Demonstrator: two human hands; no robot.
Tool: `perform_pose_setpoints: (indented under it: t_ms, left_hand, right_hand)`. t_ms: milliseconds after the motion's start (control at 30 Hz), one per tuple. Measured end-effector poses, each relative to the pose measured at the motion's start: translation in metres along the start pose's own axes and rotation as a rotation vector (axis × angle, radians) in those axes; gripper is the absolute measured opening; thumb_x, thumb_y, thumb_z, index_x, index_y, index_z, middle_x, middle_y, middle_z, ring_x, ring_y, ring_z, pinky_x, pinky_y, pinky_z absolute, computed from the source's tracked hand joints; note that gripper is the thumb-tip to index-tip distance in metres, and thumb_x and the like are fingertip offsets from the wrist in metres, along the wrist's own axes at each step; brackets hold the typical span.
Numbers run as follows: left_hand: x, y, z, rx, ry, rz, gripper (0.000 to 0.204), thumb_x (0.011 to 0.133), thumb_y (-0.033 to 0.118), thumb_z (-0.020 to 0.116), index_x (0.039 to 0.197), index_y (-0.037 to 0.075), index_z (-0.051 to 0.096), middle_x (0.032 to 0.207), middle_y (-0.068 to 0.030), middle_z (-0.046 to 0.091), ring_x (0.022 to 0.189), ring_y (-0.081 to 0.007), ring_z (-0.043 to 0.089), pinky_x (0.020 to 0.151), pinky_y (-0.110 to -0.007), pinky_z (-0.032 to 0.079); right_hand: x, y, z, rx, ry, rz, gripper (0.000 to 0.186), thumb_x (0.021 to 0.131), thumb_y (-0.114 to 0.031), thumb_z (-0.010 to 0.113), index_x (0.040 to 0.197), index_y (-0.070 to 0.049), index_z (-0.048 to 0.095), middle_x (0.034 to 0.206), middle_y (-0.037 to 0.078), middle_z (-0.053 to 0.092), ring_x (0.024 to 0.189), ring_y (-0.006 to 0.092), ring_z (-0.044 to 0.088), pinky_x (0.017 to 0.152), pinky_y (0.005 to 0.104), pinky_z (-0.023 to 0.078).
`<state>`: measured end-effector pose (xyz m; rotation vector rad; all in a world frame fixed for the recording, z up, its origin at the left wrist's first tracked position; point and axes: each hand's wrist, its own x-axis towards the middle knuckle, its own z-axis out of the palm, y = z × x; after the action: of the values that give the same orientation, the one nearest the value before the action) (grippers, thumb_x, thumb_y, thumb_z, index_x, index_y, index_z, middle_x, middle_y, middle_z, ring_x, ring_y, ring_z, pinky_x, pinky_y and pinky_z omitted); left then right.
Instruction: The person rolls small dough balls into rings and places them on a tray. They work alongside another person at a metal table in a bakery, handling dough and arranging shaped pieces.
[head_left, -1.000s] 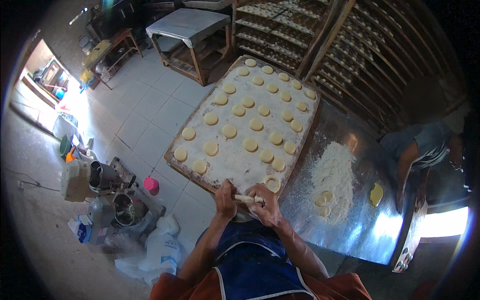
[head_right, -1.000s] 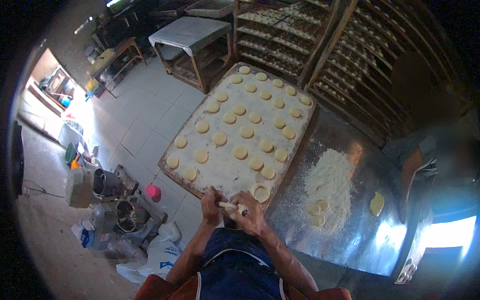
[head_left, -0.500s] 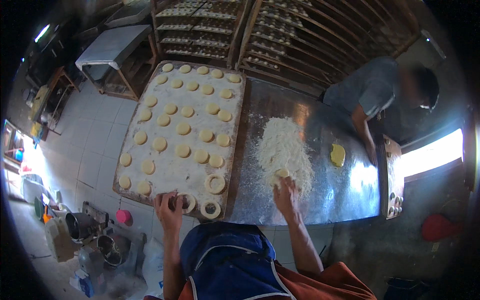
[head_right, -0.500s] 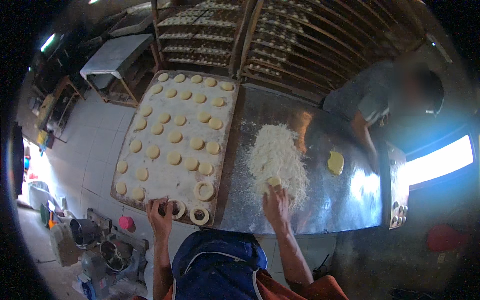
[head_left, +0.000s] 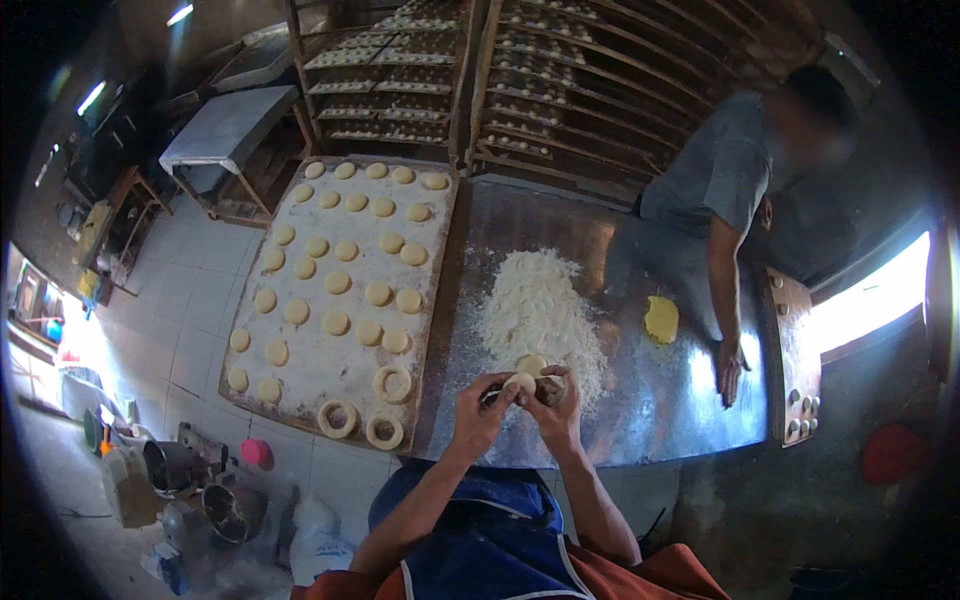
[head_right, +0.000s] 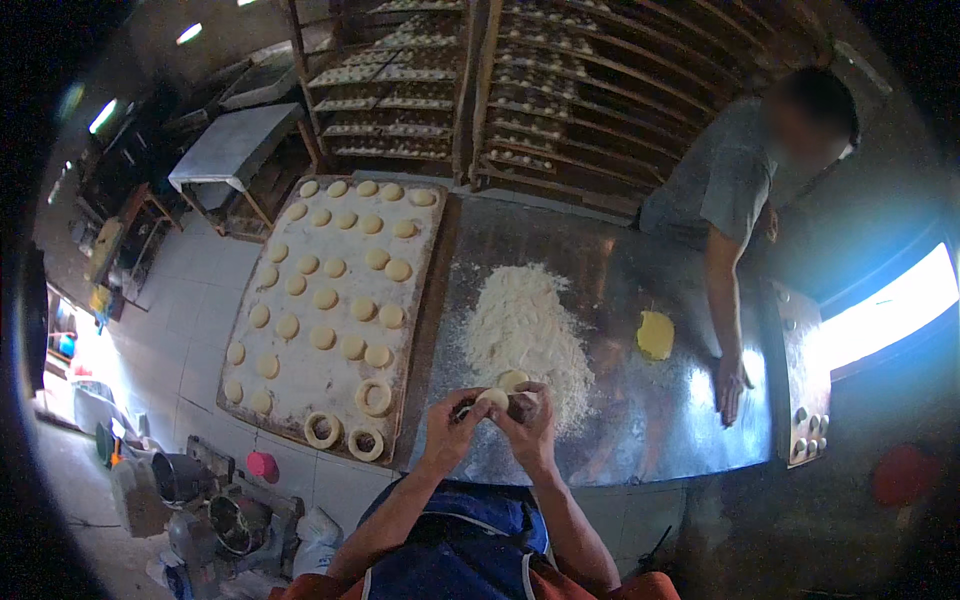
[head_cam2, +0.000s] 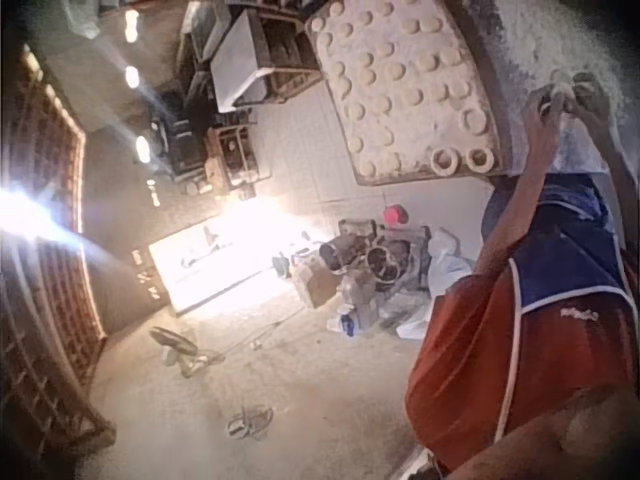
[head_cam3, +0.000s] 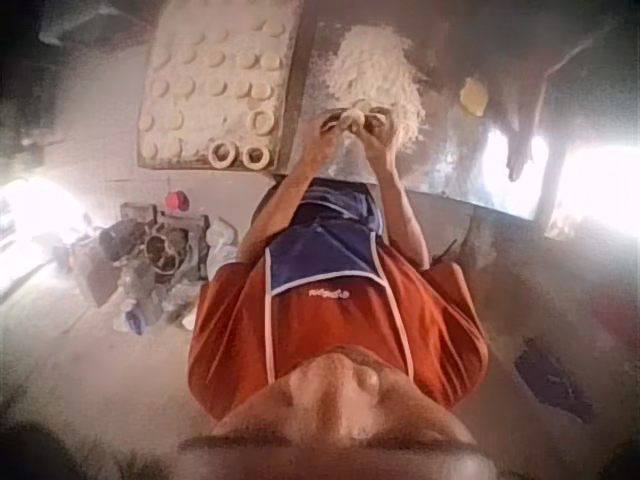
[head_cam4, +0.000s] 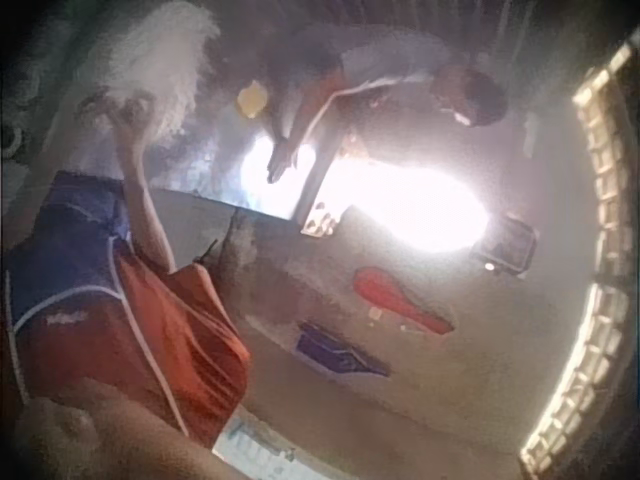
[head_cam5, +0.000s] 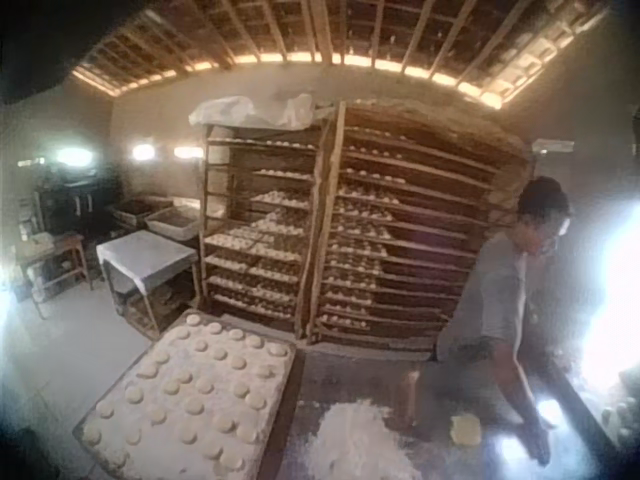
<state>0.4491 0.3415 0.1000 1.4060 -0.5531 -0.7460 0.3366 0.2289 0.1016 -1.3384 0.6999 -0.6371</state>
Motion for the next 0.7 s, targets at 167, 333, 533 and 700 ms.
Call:
perform_pose_setpoints:
  t_ms: [167,333,533,700]
  left_hand:
    - [0.002,-0.002,0.026,-0.036,0.001,0.006,0.03,0.101,0.02,0.068,0.119,-0.005,0.066,0.107,-0.0118,0.072,0.092,-0.0145,0.067,0.08,-0.029,0.056]
    - [0.004,-0.023,0.045,-0.254,0.025,-0.041,0.026,0.099,0.015,0.069,0.116,-0.003,0.062,0.105,-0.0106,0.07,0.097,-0.0179,0.068,0.08,-0.033,0.058]
    - [-0.001,-0.011,0.048,-0.514,-0.281,-0.096,0.033,0.1,0.01,0.064,0.13,0.006,0.05,0.108,-0.007,0.065,0.092,-0.0155,0.064,0.07,-0.031,0.053]
    - [-0.001,-0.016,0.041,-0.692,-0.13,0.009,0.031,0.096,0.009,0.054,0.125,0.007,0.043,0.109,-0.0055,0.059,0.094,-0.0156,0.061,0.073,-0.031,0.05]
  right_hand:
    - [0.001,-0.006,-0.012,-0.151,0.04,-0.094,0.053,0.086,0.005,0.073,0.128,-0.001,0.043,0.102,0.018,0.07,0.096,0.023,0.072,0.08,0.033,0.059]
    - [0.004,-0.03,-0.037,-0.148,-0.171,0.024,0.052,0.089,0.004,0.067,0.134,-0.002,0.041,0.112,0.02,0.066,0.093,0.0238,0.071,0.079,0.0347,0.059]
    - [0.017,-0.043,-0.049,0.488,-0.309,0.321,0.042,0.097,-0.03,0.057,0.127,-0.001,0.052,0.107,0.015,0.064,0.086,0.0221,0.067,0.077,0.0347,0.056]
    - [0.027,-0.014,-0.034,0.27,-0.091,0.457,0.047,0.103,-0.043,0.048,0.116,0.001,0.058,0.107,0.013,0.065,0.092,0.0226,0.064,0.078,0.0371,0.053]
